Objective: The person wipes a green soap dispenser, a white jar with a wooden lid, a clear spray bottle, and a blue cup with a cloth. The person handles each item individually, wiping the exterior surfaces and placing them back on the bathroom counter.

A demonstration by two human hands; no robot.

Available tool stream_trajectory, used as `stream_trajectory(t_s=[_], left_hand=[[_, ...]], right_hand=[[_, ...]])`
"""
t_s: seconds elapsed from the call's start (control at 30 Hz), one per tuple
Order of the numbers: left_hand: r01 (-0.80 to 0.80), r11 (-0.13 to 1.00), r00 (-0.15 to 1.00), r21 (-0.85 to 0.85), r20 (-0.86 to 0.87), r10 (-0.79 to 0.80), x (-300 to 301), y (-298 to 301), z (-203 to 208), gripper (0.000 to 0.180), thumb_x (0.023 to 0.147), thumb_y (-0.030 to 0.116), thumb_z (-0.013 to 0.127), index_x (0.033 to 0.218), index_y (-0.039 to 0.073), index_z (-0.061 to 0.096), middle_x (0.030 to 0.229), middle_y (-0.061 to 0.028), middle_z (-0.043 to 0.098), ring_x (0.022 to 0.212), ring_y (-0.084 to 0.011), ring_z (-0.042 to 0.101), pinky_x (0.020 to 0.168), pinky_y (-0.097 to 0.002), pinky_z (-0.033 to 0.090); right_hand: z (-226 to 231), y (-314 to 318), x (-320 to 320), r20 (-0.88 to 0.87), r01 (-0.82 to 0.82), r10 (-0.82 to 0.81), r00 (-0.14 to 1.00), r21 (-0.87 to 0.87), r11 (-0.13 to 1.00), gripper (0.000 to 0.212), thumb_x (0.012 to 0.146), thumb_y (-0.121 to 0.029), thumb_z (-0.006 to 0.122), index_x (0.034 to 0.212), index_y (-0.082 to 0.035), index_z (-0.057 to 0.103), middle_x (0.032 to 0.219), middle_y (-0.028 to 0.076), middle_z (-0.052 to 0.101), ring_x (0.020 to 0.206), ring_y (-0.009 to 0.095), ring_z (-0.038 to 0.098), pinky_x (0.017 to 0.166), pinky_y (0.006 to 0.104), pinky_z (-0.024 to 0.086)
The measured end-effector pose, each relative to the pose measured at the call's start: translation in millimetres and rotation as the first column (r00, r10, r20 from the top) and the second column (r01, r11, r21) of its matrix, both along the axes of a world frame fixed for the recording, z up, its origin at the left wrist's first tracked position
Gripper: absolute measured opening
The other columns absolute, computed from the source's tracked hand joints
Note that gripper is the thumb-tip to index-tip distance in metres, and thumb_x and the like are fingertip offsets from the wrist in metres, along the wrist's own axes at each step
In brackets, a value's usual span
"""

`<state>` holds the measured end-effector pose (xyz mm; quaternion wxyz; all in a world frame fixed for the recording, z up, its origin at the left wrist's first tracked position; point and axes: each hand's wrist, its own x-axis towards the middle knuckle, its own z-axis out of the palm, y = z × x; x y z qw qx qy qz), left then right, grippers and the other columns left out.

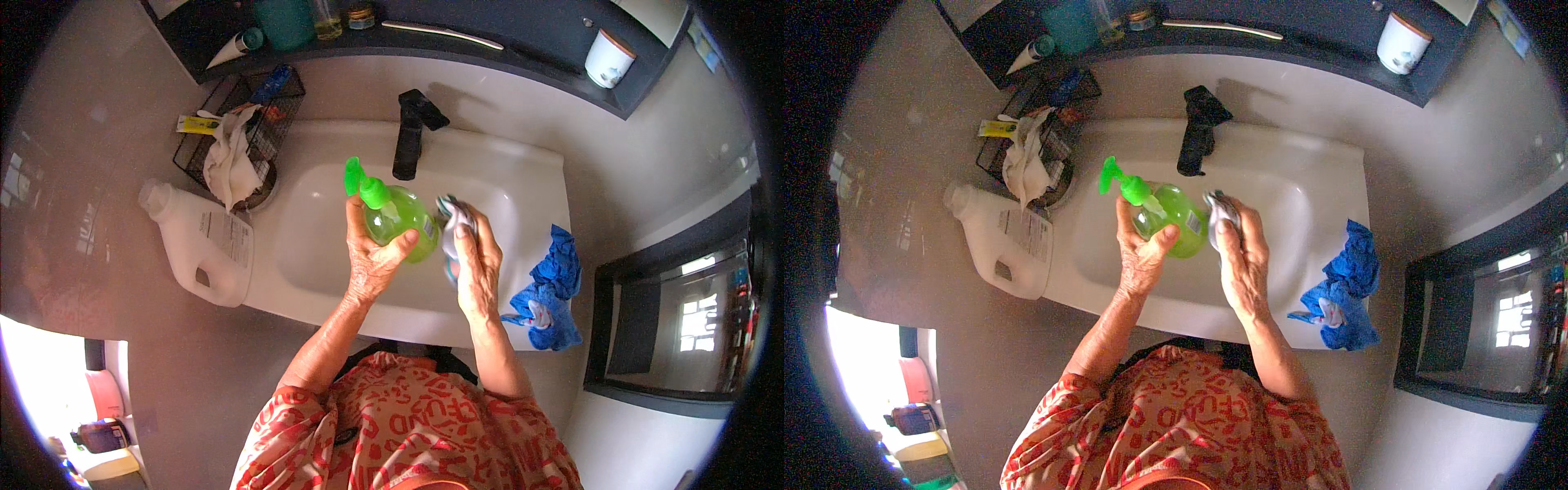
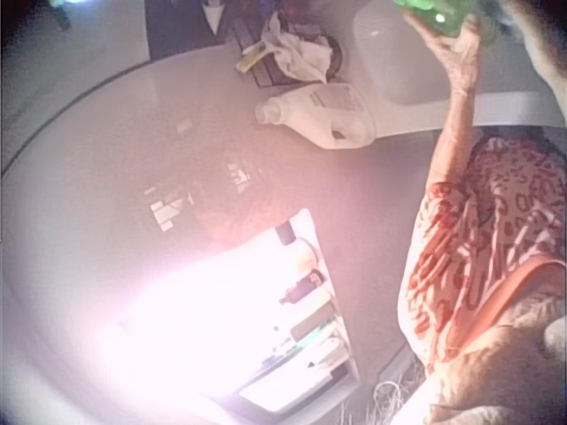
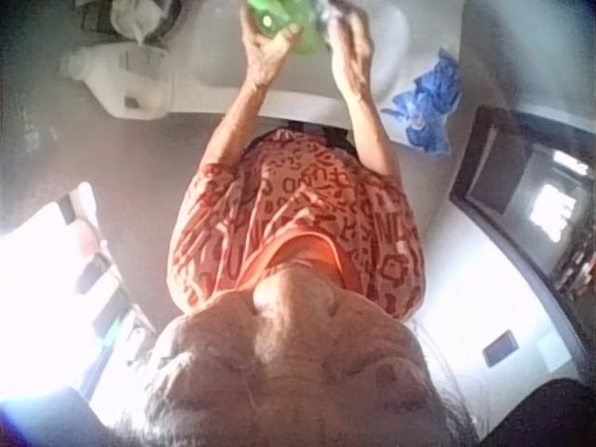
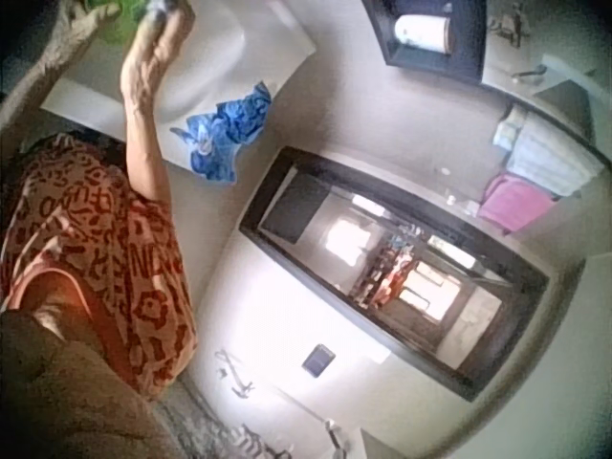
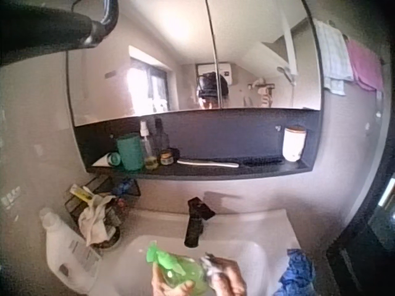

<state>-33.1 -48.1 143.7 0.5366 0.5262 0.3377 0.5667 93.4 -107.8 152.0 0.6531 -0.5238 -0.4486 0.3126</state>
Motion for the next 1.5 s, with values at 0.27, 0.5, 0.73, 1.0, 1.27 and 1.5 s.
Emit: stream_trajectory(t_s=[0.27,0.5,0.73,1.0,1.27,1.5], left_hand=[[-0.003,1.0,0.996,0.023,0.087,0.001,12,-13,5,0.08,0.063,0.032,0.08,0.121,0.005,0.033,0.109,-0.0089,0.046,0.101,-0.0194,0.048,0.084,-0.0336,0.044],[-0.073,0.992,0.995,0.1,-0.056,0.078,29,-20,3,0.085,0.062,0.027,0.08,0.125,0.004,0.027,0.113,-0.0107,0.042,0.102,-0.0207,0.047,0.086,-0.0344,0.043],[0.176,0.965,0.975,0.195,-0.169,-0.144,52,-18,-6,0.081,0.064,0.011,0.075,0.124,0.003,0.022,0.114,-0.0137,0.037,0.105,-0.0226,0.044,0.088,-0.0359,0.042],[0.186,0.904,0.969,0.384,-0.222,-0.105,98,27,47,0.078,0.068,0.015,0.076,0.125,0.003,0.024,0.113,-0.0129,0.044,0.102,-0.0222,0.05,0.085,-0.0354,0.047],[0.14,0.822,0.989,0.552,-0.113,-0.092,179,80,103,0.081,0.065,0.009,0.076,0.124,0.004,0.021,0.108,-0.0165,0.046,0.098,-0.0256,0.052,0.082,-0.0383,0.046],[-0.039,0.743,0.961,0.668,-0.178,0.21,221,109,108,0.082,0.064,0.016,0.079,0.122,0.0,0.024,0.105,-0.0163,0.049,0.093,-0.023,0.054,0.079,-0.0337,0.048]], right_hand=[[-13,16,-20,-0.538,-0.136,0.148,0.83,0.063,0.989,0.044,0.092,-0.036,0.043,0.124,-0.006,0.045,0.119,0.01,0.049,0.108,0.022,0.048,0.093,0.0346,0.038],[3,3,-18,-0.89,-0.199,0.023,0.455,-0.076,0.977,0.041,0.092,-0.035,0.043,0.117,-0.004,0.047,0.112,0.007,0.053,0.103,0.019,0.052,0.087,0.0335,0.044],[-10,-1,25,-0.802,-0.203,-0.024,0.597,-0.18,0.963,0.045,0.089,-0.042,0.046,0.114,-0.004,0.049,0.109,0.008,0.051,0.1,0.017,0.051,0.08,0.0332,0.047],[-17,-14,67,-0.52,-0.306,0.144,0.842,-0.239,0.922,0.047,0.09,-0.044,0.043,0.102,-0.001,0.056,0.076,0.005,0.06,0.061,0.011,0.056,0.054,0.0223,0.045],[-7,-19,103,-0.503,-0.277,0.083,0.86,-0.322,0.905,0.044,0.09,-0.038,0.044,0.107,0.001,0.054,0.092,0.012,0.062,0.075,0.016,0.061,0.053,0.0267,0.05],[6,-26,126,-0.454,-0.221,0.014,0.891,-0.405,0.887,0.038,0.091,-0.033,0.043,0.105,0.0,0.055,0.092,0.01,0.064,0.077,0.015,0.061,0.067,0.0275,0.051]])
